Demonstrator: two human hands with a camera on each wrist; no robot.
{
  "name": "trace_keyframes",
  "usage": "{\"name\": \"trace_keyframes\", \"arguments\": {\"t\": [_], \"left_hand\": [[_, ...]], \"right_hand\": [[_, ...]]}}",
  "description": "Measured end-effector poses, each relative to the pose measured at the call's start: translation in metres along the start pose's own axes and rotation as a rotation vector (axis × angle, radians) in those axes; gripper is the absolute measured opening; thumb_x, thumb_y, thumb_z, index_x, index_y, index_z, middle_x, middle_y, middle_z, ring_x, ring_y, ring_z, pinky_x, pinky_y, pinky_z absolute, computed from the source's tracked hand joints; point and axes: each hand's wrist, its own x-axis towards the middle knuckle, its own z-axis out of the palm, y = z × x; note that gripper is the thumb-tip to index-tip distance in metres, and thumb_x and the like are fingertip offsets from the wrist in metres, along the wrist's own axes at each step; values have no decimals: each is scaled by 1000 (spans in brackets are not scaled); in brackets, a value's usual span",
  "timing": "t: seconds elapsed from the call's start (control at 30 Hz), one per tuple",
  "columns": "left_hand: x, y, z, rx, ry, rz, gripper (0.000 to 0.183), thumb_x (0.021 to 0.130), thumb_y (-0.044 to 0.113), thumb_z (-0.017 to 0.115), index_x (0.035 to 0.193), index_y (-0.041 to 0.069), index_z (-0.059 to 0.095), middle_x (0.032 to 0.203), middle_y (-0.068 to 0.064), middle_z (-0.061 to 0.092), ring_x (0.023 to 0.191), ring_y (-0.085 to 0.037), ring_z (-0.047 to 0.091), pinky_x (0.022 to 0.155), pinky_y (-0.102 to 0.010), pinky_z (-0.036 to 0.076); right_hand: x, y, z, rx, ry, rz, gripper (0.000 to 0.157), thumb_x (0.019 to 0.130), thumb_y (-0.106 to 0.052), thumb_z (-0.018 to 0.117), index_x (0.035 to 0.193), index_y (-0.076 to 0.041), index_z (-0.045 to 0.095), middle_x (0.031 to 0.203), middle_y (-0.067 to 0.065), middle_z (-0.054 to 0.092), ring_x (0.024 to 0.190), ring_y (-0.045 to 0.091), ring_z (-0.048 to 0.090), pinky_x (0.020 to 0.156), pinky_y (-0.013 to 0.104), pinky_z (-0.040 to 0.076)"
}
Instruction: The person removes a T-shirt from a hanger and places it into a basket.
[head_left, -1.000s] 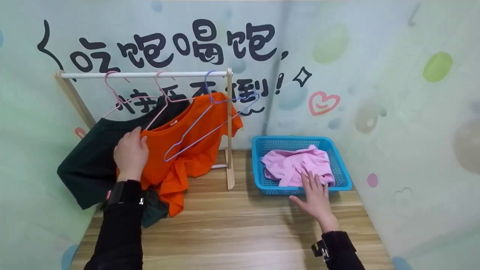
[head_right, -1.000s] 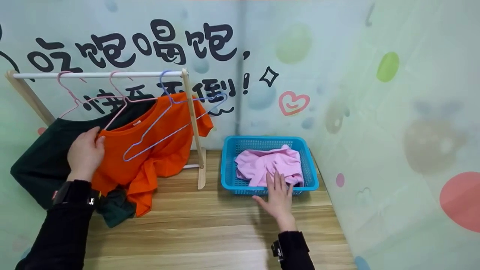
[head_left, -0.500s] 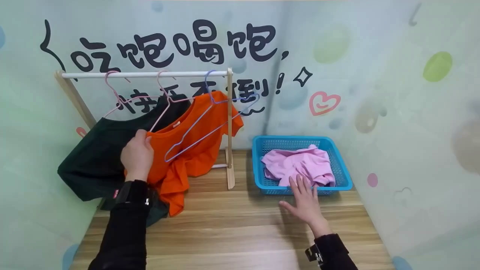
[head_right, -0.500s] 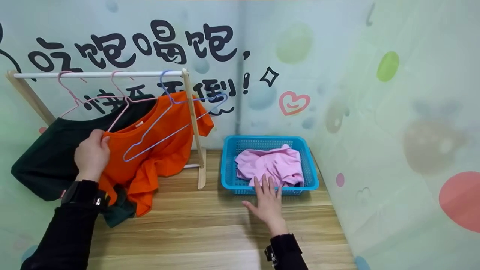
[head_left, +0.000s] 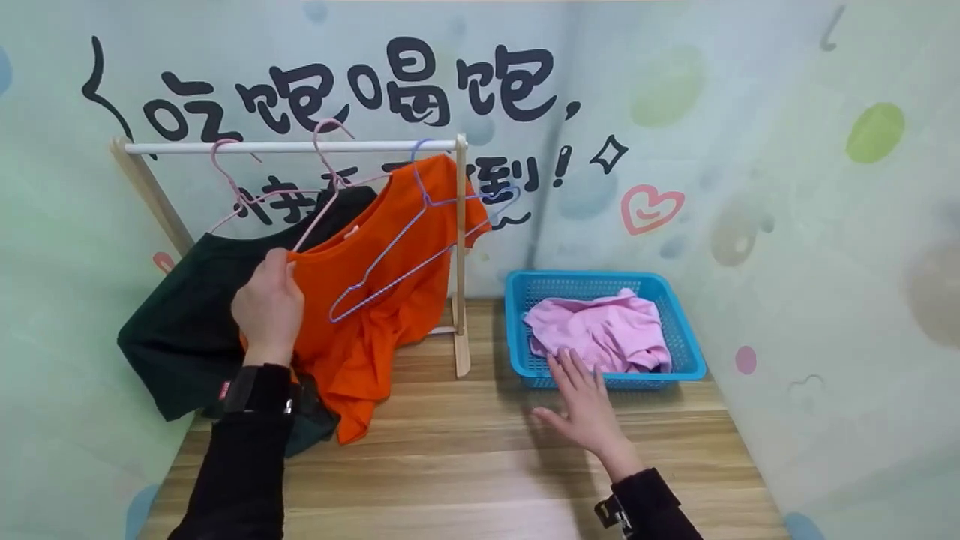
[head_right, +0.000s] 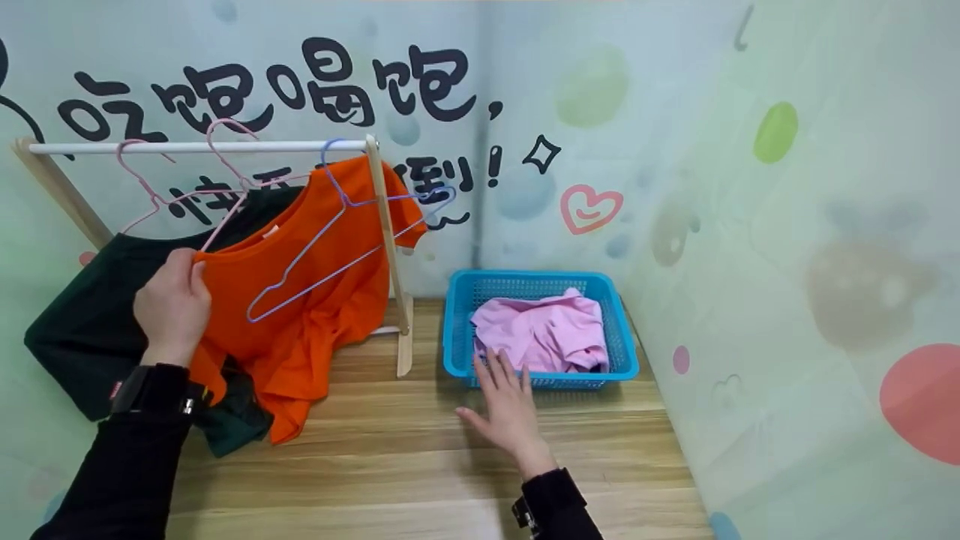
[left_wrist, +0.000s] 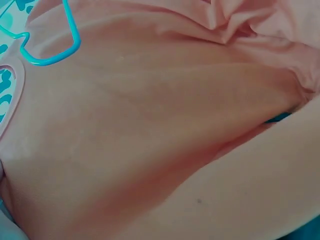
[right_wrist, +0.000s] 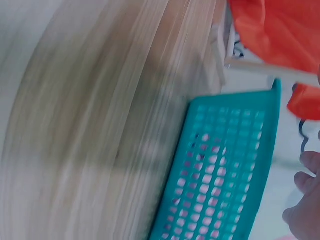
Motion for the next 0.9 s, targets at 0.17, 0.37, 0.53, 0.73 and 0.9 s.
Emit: {"name": "trace_keyframes", "arguments": {"t": [0.17, 0.37, 0.53, 0.73, 0.9], "left_hand": [[-14, -8, 3, 10, 5, 36, 15, 102, 13, 54, 107, -1, 58, 83, -22, 61, 62, -39, 56, 58, -51, 48], [-33, -23, 12, 0, 14, 68, 12, 100, 10, 58, 104, -2, 58, 82, -24, 62, 59, -41, 56, 53, -53, 45], [-51, -38, 24, -13, 15, 88, 11, 97, 7, 61, 102, -2, 58, 82, -25, 63, 58, -45, 57, 50, -58, 44], [-72, -57, 36, -17, -80, 57, 10, 97, 7, 62, 102, 0, 59, 78, -24, 63, 58, -44, 57, 50, -58, 44], [-88, -58, 41, -11, -176, -17, 8, 97, 7, 60, 101, 0, 58, 75, -22, 61, 58, -43, 56, 50, -57, 42]], "right_hand": [[6, -18, 2, 22, 22, -79, 89, 82, -46, 77, 151, -5, 38, 156, 18, 35, 142, 42, 30, 107, 71, 19], [9, -29, 8, 29, 10, -133, 87, 87, -58, 65, 151, -5, 39, 155, 18, 35, 140, 42, 32, 109, 69, 19], [8, -33, 15, 43, 10, -145, 88, 89, -63, 60, 150, -4, 39, 153, 20, 37, 140, 43, 33, 108, 69, 18], [5, -32, 22, 48, -10, -141, 87, 87, -58, 64, 150, -3, 40, 153, 21, 37, 142, 41, 31, 109, 69, 18], [2, -32, 26, 51, -12, -135, 87, 85, -53, 70, 149, -3, 41, 154, 19, 37, 141, 41, 31, 109, 68, 17]]}}
